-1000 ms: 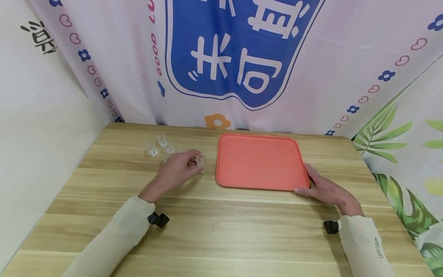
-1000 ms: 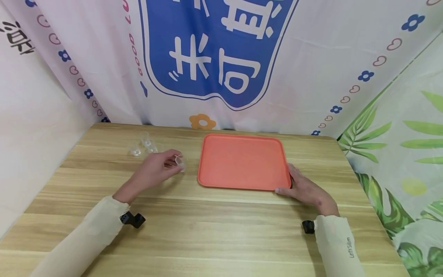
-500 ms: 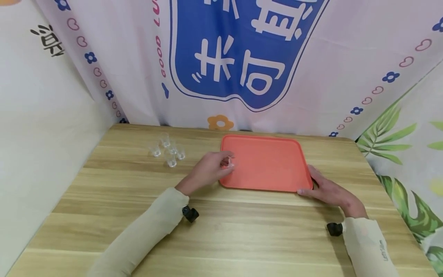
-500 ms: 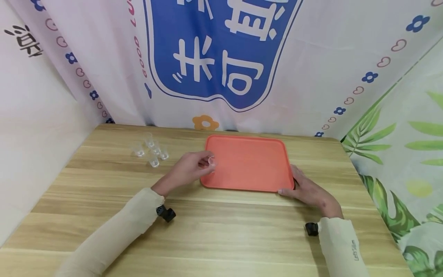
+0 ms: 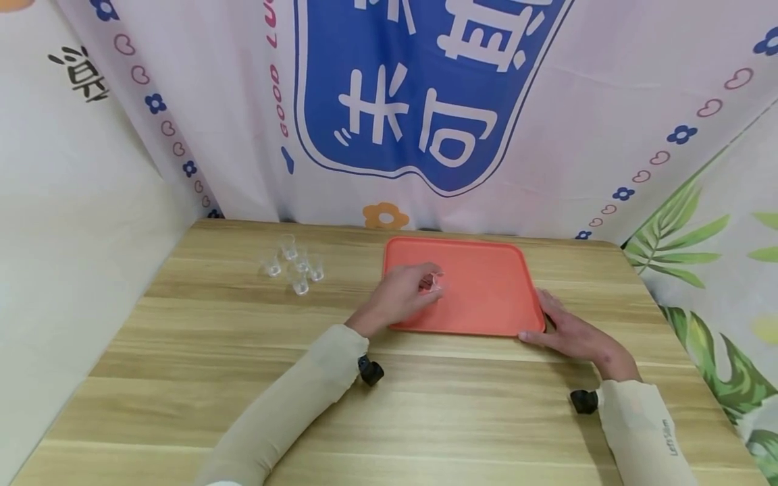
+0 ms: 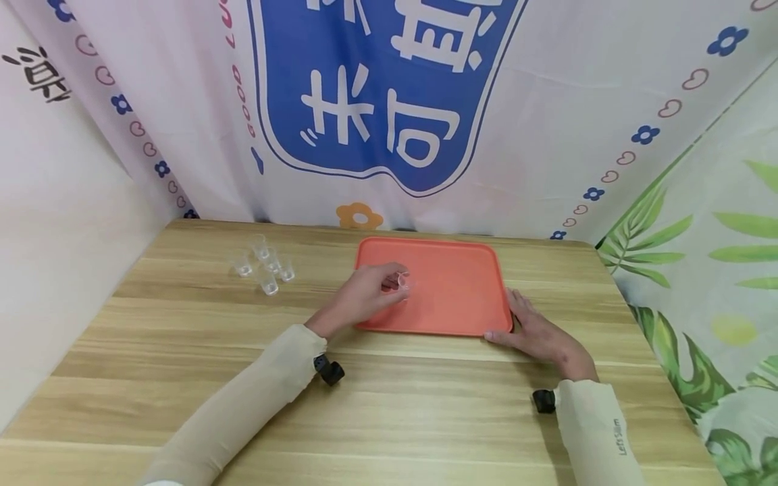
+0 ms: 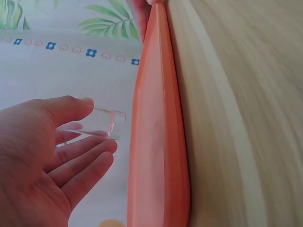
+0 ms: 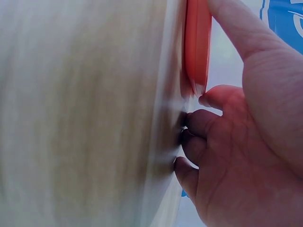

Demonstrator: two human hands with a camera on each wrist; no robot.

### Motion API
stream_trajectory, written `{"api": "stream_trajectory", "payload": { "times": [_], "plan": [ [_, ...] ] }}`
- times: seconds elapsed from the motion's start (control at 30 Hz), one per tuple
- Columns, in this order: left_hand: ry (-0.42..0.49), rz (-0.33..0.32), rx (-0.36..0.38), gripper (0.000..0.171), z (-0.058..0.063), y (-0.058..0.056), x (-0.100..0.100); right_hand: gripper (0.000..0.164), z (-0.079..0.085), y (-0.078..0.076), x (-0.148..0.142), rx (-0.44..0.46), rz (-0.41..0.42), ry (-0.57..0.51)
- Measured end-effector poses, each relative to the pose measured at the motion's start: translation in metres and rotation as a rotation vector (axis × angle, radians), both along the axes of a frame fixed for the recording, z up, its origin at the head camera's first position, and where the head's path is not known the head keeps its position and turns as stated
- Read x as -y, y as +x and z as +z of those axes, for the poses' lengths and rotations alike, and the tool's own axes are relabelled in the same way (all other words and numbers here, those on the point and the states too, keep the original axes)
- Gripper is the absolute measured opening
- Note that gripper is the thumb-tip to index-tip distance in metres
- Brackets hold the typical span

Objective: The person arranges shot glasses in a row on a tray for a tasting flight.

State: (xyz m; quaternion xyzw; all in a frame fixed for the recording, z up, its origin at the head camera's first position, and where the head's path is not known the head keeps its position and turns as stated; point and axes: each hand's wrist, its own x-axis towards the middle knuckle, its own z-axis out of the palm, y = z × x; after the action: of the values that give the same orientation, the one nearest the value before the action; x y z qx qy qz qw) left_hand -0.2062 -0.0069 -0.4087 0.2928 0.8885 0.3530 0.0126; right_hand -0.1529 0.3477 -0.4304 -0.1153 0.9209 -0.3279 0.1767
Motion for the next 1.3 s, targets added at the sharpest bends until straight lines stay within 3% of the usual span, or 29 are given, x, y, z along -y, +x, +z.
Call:
{"api": "stream_trajectory", "payload": {
  "times": [0.17,0.37,0.67,0.8,0.97,1.3],
  "plan": [
    [-0.039,0.017,-0.015,0.036,-0.002,-0.006,-0.029,0.111,-0.001,0.0,0.0,0.014,-0.012,0.013],
    [-0.02,-0.014,-0.035,0.036,-0.005,-0.015,-0.064,0.112,0.001,0.0,0.0,0.021,-0.021,0.025],
    [0.083,0.021,0.046,0.035,-0.02,-0.027,-0.101,0.113,-0.001,0.001,0.001,0.03,-0.031,0.039],
    [0.098,0.029,0.064,0.034,-0.023,-0.032,-0.113,0.111,0.0,0.0,0.002,0.024,-0.026,0.027],
    [0.066,0.019,0.032,0.032,-0.024,-0.036,-0.126,0.108,0.002,-0.001,0.002,0.0,-0.007,0.015],
    [0.03,-0.004,0.029,0.031,-0.03,-0.042,-0.136,0.109,-0.002,0.0,0.002,0.006,-0.003,0.048]
  ]
}}
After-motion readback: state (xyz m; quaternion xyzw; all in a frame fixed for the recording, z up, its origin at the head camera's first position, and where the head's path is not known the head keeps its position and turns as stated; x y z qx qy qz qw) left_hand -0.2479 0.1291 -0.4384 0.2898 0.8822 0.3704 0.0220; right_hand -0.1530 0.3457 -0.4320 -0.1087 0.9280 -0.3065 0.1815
